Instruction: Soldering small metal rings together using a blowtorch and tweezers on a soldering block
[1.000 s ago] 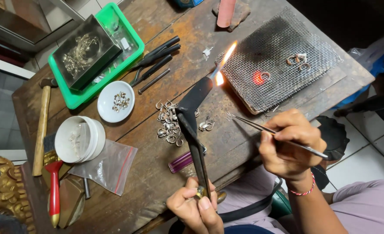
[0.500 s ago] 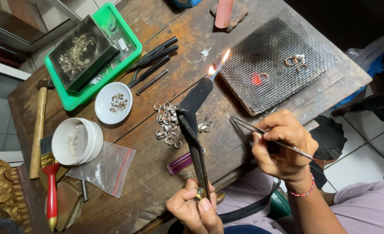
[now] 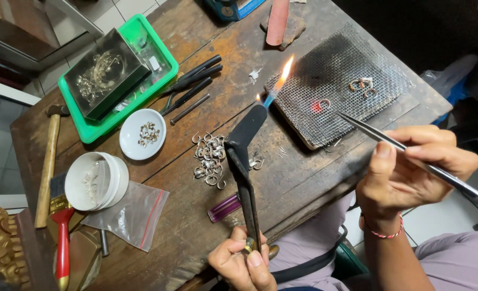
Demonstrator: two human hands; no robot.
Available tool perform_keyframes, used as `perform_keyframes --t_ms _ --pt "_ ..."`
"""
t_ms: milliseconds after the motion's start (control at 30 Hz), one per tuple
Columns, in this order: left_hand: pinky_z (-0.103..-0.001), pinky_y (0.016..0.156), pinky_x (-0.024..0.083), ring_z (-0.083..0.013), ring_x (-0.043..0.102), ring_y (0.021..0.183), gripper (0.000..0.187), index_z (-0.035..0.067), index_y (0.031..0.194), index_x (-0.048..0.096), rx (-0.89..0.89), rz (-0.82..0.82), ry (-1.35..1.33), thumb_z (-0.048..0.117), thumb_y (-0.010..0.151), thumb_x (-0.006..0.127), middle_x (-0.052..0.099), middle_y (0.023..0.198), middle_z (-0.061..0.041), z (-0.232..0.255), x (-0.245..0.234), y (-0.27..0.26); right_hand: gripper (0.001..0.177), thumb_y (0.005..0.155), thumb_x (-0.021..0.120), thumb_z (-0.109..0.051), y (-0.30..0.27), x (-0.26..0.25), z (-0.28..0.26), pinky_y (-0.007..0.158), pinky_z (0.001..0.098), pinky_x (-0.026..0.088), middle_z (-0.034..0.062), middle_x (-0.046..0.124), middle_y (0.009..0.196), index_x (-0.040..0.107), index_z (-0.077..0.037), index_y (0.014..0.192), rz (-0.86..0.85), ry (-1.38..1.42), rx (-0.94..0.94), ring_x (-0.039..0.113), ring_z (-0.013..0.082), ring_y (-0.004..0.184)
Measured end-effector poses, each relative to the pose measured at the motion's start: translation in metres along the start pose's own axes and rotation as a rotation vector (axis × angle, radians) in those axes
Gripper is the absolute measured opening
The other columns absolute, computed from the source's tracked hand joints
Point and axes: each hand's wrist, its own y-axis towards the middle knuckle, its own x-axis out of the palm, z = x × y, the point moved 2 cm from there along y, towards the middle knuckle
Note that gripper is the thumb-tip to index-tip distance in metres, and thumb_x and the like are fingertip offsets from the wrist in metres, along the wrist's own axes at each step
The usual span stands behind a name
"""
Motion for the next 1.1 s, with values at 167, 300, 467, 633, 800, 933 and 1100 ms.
perform_keyframes --t_ms 167,300,467,633,800,933,1100 --pt "-0.017 0.038 0.026 -0.0156 0.045 0.052 0.024 0.009 0.106 0.034 0.017 -0.01 -0.01 0.024 0.092 0.046 0.047 0.059 -0.016 -0.005 -0.003 -0.001 0.026 0.1 0.065 0.002 0.003 0.006 0.008 0.087 0.0424 0.042 0.0214 0.052 0.091 0.039 -0.001 0.103 -0.062 -0.028 -0.055 0.058 0.0335 0.085" --pt "-0.018 0.033 0.024 -0.0151 0.045 0.049 0.024 0.008 0.106 0.035 0.081 -0.01 -0.024 0.022 0.091 0.047 0.048 0.058 -0.017 -0.013 -0.006 -0.002 0.023 0.098 0.064 0.003 0.001 0.01 0.015 0.082 0.0433 0.041 0.0196 0.049 0.09 0.041 0.001 0.1 -0.072 0.001 -0.105 0.059 0.0338 0.082" --pt "-0.018 0.035 0.026 -0.0139 0.042 0.047 0.023 0.007 0.106 0.035 0.096 -0.037 -0.035 0.021 0.092 0.046 0.045 0.059 -0.016 -0.016 -0.01 -0.004 0.022 0.098 0.066 0.002 0.0 0.011 0.019 0.084 0.0433 0.042 0.0169 0.052 0.09 0.044 0.0 0.102 -0.081 -0.016 -0.117 0.062 0.0323 0.081" --pt "-0.019 0.033 0.021 -0.0131 0.038 0.045 0.023 0.008 0.107 0.035 0.083 -0.03 -0.049 0.023 0.093 0.046 0.046 0.059 -0.018 -0.017 -0.01 -0.005 0.022 0.097 0.066 0.003 -0.001 0.01 0.017 0.085 0.0426 0.042 0.0179 0.055 0.09 0.045 0.0 0.101 -0.091 -0.024 -0.097 0.061 0.0311 0.081" --pt "-0.018 0.032 0.026 -0.0144 0.042 0.047 0.026 0.008 0.105 0.035 0.077 -0.002 -0.062 0.026 0.094 0.05 0.047 0.058 -0.018 -0.025 -0.011 -0.008 0.021 0.098 0.065 0.006 0.0 0.01 0.017 0.085 0.0424 0.044 0.022 0.059 0.091 0.045 0.0 0.102 -0.12 -0.015 -0.089 0.059 0.0319 0.084" --pt "-0.018 0.032 0.024 -0.0114 0.035 0.042 0.024 0.009 0.105 0.035 0.084 -0.017 -0.061 0.025 0.095 0.049 0.049 0.059 -0.02 -0.018 -0.009 -0.004 0.022 0.098 0.065 0.007 0.0 0.01 0.017 0.085 0.042 0.044 0.0215 0.06 0.091 0.045 0.0 0.102 -0.127 -0.013 -0.094 0.06 0.0314 0.084" --pt "-0.018 0.034 0.025 -0.0106 0.032 0.043 0.022 0.011 0.107 0.035 0.051 -0.051 -0.071 0.026 0.097 0.049 0.053 0.065 -0.021 -0.016 -0.01 -0.005 0.025 0.099 0.064 0.005 0.004 0.002 0.013 0.082 0.0411 0.042 0.0223 0.052 0.092 0.04 0.001 0.105 -0.067 -0.012 -0.091 0.059 0.0336 0.084"
